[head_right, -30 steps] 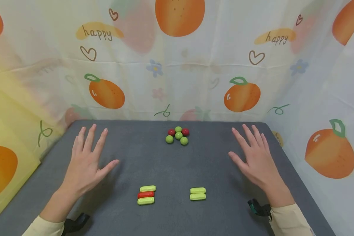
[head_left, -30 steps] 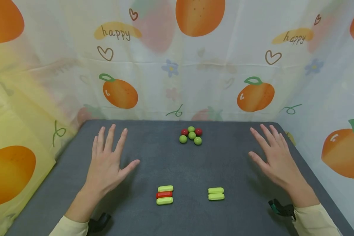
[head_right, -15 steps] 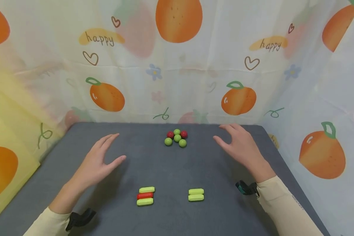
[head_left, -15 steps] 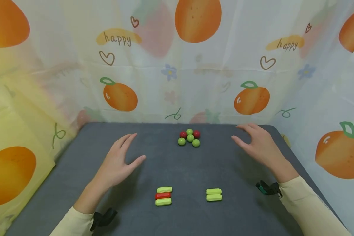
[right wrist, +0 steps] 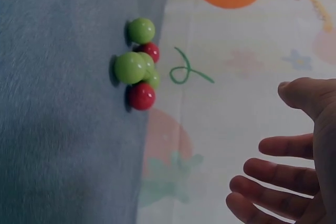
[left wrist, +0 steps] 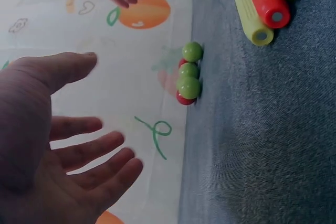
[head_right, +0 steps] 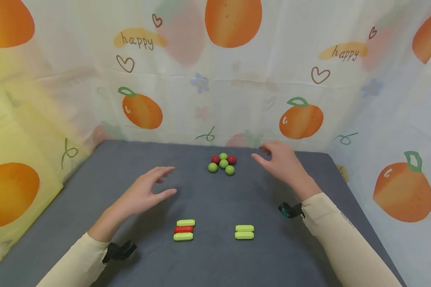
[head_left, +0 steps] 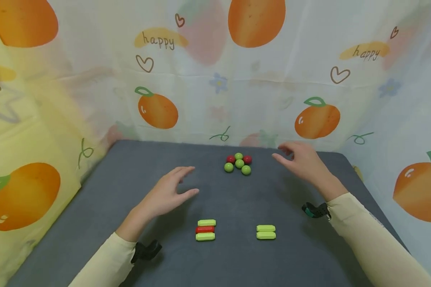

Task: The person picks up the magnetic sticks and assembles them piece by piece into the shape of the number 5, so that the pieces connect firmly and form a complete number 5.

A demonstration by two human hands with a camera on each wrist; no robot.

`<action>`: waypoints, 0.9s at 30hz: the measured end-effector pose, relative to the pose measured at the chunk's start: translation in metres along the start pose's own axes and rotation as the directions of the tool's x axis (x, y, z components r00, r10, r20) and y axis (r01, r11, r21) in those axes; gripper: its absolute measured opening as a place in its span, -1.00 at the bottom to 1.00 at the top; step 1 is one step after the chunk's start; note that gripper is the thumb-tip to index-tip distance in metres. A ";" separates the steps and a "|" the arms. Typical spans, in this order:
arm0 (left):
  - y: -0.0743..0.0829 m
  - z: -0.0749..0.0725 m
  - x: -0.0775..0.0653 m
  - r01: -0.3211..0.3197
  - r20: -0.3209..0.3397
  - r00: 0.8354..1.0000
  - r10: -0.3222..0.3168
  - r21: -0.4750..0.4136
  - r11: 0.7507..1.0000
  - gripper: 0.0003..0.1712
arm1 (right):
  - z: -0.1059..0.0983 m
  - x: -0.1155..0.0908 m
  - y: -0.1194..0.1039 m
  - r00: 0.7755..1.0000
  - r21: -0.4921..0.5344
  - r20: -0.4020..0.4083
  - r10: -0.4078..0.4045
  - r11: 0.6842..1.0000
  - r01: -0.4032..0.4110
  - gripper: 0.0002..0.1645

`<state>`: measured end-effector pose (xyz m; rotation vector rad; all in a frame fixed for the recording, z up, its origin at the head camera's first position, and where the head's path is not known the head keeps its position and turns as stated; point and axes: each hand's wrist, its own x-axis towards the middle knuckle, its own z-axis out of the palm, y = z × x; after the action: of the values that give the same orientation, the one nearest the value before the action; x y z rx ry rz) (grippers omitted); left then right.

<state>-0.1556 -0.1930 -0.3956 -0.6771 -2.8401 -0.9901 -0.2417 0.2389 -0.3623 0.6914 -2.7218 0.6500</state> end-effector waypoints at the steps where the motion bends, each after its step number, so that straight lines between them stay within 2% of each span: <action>1: -0.002 0.001 -0.001 0.001 0.018 1.000 -0.001 -0.010 1.000 -0.21 | 0.004 0.004 0.000 1.000 0.004 0.010 0.004 1.000 -0.004 -0.55; 7: -0.014 0.006 -0.004 -0.007 0.139 0.990 0.020 -0.091 0.996 -0.42 | 0.027 0.023 -0.004 0.995 0.036 0.087 0.048 0.998 -0.052 -0.54; 14: -0.017 0.014 0.004 0.006 0.299 0.953 0.040 -0.152 0.988 -0.45 | 0.041 0.037 -0.005 0.980 0.059 0.175 0.091 0.993 -0.103 -0.47; 23: -0.017 0.026 0.018 -0.031 0.371 0.924 0.091 -0.165 0.986 -0.57 | 0.055 0.046 0.001 0.966 0.042 0.235 0.107 0.992 -0.120 -0.60; 27: -0.018 0.031 0.020 -0.042 0.403 0.909 0.106 -0.166 0.985 -0.62 | 0.068 0.050 -0.001 0.952 0.033 0.278 0.130 0.989 -0.144 -0.56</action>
<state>-0.1786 -0.1794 -0.4267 -1.1253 -3.0735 -1.1892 -0.2935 0.1856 -0.4035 0.6523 -3.0416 0.7064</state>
